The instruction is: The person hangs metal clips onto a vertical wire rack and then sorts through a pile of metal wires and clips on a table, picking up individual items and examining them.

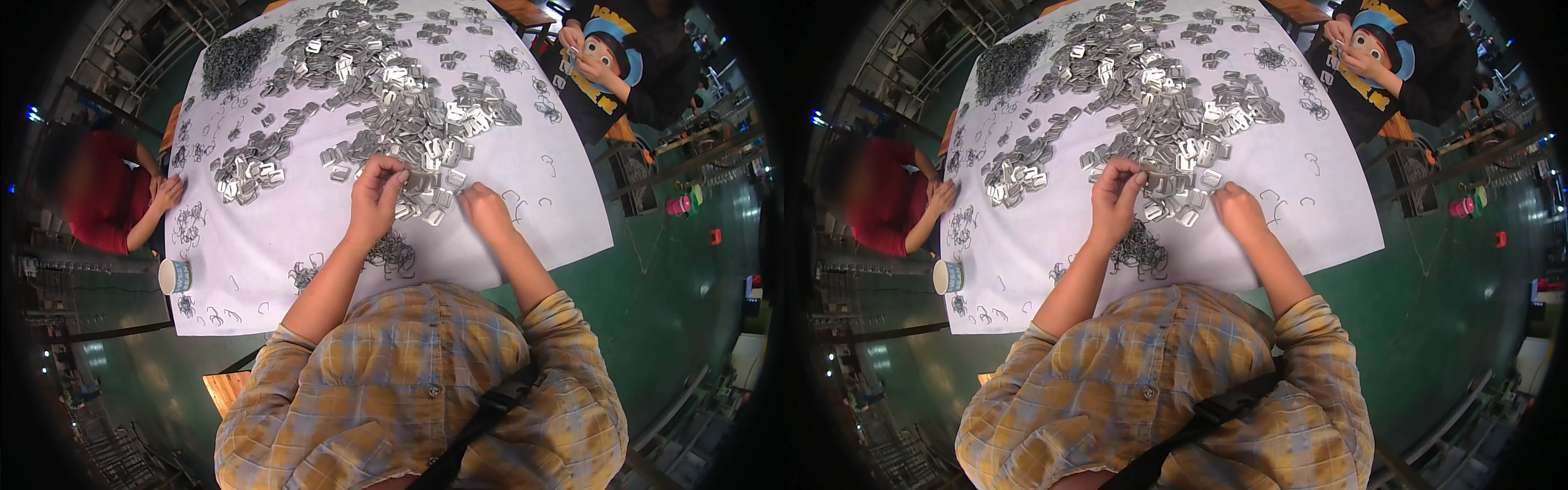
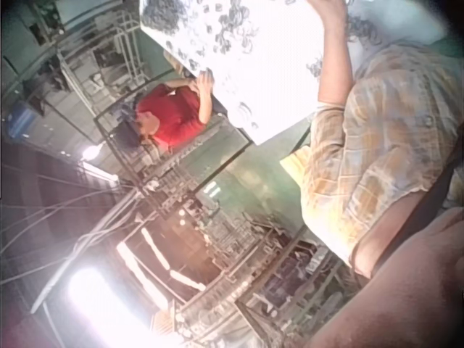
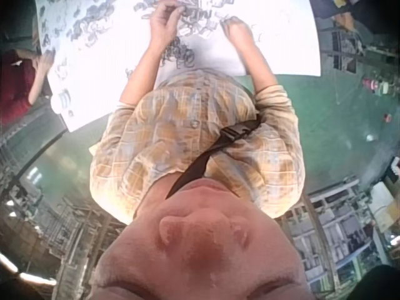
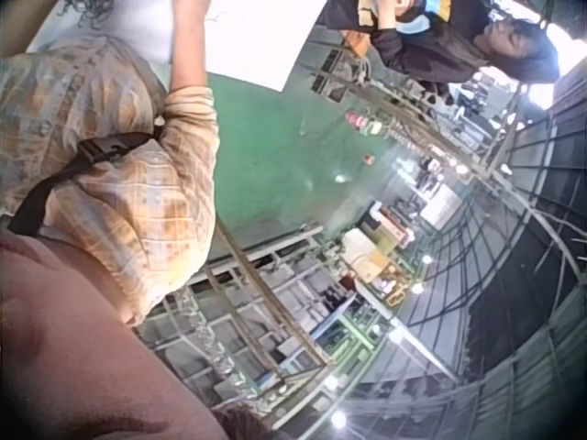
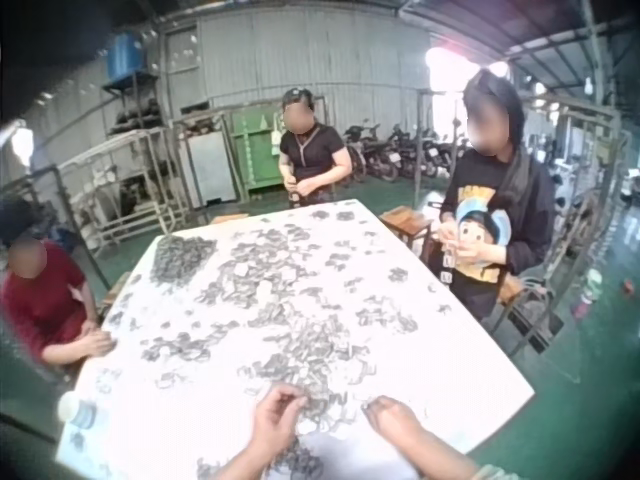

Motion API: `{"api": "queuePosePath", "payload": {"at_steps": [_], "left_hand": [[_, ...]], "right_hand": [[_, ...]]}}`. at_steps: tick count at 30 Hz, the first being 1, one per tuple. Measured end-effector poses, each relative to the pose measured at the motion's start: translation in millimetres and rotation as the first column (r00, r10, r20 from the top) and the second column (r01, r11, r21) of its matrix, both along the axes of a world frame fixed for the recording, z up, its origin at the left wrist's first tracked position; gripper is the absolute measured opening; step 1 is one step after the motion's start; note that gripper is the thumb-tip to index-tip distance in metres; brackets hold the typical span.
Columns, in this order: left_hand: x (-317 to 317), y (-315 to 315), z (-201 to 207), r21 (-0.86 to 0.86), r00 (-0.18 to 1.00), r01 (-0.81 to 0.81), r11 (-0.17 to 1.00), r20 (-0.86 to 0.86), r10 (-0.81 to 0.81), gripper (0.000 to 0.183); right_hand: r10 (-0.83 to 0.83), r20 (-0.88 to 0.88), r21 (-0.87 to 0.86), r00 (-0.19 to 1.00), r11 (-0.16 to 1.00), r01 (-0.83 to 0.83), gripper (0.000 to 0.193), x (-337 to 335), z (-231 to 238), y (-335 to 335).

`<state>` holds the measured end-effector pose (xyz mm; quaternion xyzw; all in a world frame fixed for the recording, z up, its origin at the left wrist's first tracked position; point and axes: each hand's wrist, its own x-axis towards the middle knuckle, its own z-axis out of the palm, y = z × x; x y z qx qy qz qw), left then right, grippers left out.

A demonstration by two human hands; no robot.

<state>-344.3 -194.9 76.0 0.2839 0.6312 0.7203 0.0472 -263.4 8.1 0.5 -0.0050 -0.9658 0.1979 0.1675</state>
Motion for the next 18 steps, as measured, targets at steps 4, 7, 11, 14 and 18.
{"api": "queuePosePath", "payload": {"at_steps": [4, 7, 11, 14, 18], "left_hand": [[8.7, 3.7, -3.5, -0.031, 0.999, 0.045, 0.999, 0.004, -0.045, 0.007], [17.0, 6.6, -1.2, -0.170, 0.994, 0.110, 0.979, -0.008, -0.113, 0.007], [20.3, 7.9, 10.7, -0.255, 0.989, 0.119, 0.959, -0.058, -0.138, 0.007], [20.7, 6.9, 13.9, -0.294, 0.992, 0.075, 0.953, -0.073, -0.101, 0.007], [21.6, 4.3, 13.3, -0.304, 0.996, 0.012, 0.953, -0.085, -0.039, 0.007]], "right_hand": [[-0.115, 0.000, -0.432, 0.993, 0.896, 0.104, 0.008, -11.1, 25.2, 1.8], [0.012, -0.004, -0.974, 1.000, 0.227, -0.006, 0.008, -13.2, 68.0, -18.8], [0.025, -0.065, -0.951, 0.998, 0.302, -0.069, 0.011, -9.3, 91.8, -32.3], [-0.003, -0.095, -0.918, 0.996, 0.387, -0.086, 0.012, -8.5, 91.0, -32.7], [-0.046, -0.088, -0.907, 0.995, 0.416, -0.061, 0.013, -5.2, 88.2, -39.7]]}}
